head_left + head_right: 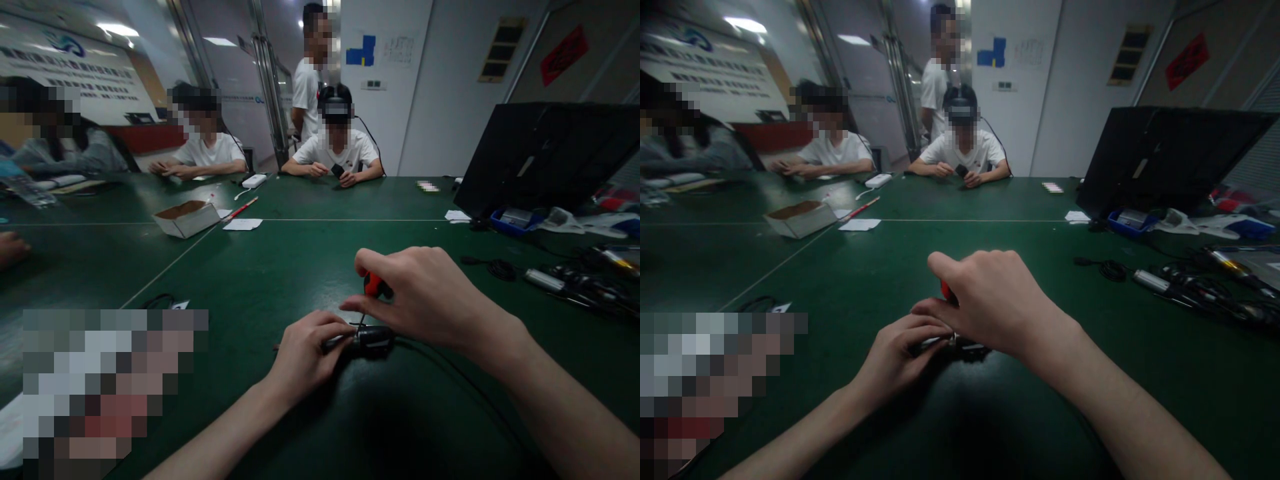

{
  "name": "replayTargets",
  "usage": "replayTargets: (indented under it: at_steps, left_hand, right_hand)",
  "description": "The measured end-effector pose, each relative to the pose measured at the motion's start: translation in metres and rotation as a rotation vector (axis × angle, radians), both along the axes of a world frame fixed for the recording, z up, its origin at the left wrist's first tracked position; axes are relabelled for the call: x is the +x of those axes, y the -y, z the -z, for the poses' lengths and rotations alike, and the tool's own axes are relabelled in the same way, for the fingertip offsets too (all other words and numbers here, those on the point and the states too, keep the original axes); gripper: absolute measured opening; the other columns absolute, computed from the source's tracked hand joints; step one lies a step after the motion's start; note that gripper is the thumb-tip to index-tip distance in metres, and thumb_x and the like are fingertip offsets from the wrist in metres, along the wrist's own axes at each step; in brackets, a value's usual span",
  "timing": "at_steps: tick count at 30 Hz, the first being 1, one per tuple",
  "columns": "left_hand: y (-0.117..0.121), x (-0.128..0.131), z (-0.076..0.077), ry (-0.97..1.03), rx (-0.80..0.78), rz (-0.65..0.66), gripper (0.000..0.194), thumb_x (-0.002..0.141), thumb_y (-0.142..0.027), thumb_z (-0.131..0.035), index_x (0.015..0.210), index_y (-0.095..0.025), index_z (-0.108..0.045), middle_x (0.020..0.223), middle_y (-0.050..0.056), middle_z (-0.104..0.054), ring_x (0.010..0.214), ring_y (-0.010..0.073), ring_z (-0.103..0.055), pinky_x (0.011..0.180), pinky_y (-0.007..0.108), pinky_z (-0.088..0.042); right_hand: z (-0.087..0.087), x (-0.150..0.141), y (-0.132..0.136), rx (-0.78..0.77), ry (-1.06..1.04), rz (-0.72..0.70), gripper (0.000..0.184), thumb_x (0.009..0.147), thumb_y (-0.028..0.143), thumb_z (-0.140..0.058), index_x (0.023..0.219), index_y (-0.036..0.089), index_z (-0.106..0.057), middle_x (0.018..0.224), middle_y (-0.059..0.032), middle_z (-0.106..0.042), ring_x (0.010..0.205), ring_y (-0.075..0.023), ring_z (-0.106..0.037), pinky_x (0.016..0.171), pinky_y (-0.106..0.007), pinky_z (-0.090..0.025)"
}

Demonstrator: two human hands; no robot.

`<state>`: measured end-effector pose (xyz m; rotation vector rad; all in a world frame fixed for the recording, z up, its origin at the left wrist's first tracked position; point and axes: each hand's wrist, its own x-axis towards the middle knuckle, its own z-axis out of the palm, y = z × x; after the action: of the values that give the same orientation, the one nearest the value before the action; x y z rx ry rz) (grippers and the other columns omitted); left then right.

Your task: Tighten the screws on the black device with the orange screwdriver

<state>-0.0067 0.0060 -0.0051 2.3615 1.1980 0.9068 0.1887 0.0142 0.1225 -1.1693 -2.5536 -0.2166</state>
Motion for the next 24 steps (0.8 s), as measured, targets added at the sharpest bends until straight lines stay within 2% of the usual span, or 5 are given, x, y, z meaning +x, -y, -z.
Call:
replayTargets:
  at_steps: [5,7,14,19,24]
  left_hand:
    - [0.0016,0.0007,-0.0040,-0.054,0.014,0.006,0.014,0.084,-0.018,-0.063,0.091,-0.023,-0.075,0.095,0.004,-0.071,0.085,0.0206,-0.065,0.072,0.030,-0.053]
    - [0.0018,0.0014,-0.0052,-0.068,0.015,0.008,0.013,0.085,-0.019,-0.064,0.090,-0.024,-0.075,0.096,0.004,-0.071,0.086,0.0211,-0.065,0.072,0.031,-0.053]
    - [0.0003,0.0018,-0.0016,-0.077,0.045,0.001,0.014,0.082,-0.021,-0.068,0.094,-0.024,-0.074,0.096,0.004,-0.071,0.086,0.0216,-0.065,0.074,0.032,-0.053]
    - [0.0003,0.0010,-0.0019,-0.090,0.023,0.000,0.015,0.079,-0.019,-0.071,0.093,-0.023,-0.074,0.097,0.004,-0.070,0.086,0.0216,-0.065,0.072,0.031,-0.053]
    - [0.0012,0.0003,-0.0016,-0.105,0.010,-0.003,0.016,0.079,-0.021,-0.069,0.094,-0.024,-0.073,0.099,0.004,-0.070,0.088,0.0218,-0.065,0.075,0.032,-0.053]
  right_hand:
    - [0.0001,-0.0008,-0.0004,0.005,-0.017,-0.038,0.009,0.087,0.030,-0.053,0.089,0.021,-0.052,0.066,0.0030,-0.059,0.054,-0.0116,-0.049,0.051,-0.025,-0.023]
    - [-0.0011,-0.0012,0.0006,-0.049,-0.036,-0.057,0.012,0.083,0.024,-0.055,0.094,0.020,-0.051,0.073,0.0024,-0.062,0.058,-0.0117,-0.051,0.052,-0.024,-0.026]
    - [0.0002,-0.0018,0.0016,0.031,0.012,-0.021,0.028,0.091,0.051,-0.049,0.090,0.023,-0.051,0.065,0.0023,-0.059,0.054,-0.0140,-0.050,0.050,-0.025,-0.023]
    - [-0.0001,-0.0020,0.0011,-0.017,-0.007,-0.037,0.011,0.089,0.030,-0.052,0.096,0.021,-0.051,0.071,0.0023,-0.061,0.057,-0.0132,-0.052,0.051,-0.025,-0.025]
    - [-0.0023,0.0003,0.0037,-0.102,-0.040,-0.092,0.024,0.082,0.026,-0.057,0.104,0.020,-0.049,0.078,0.0020,-0.062,0.062,-0.0130,-0.053,0.053,-0.024,-0.028]
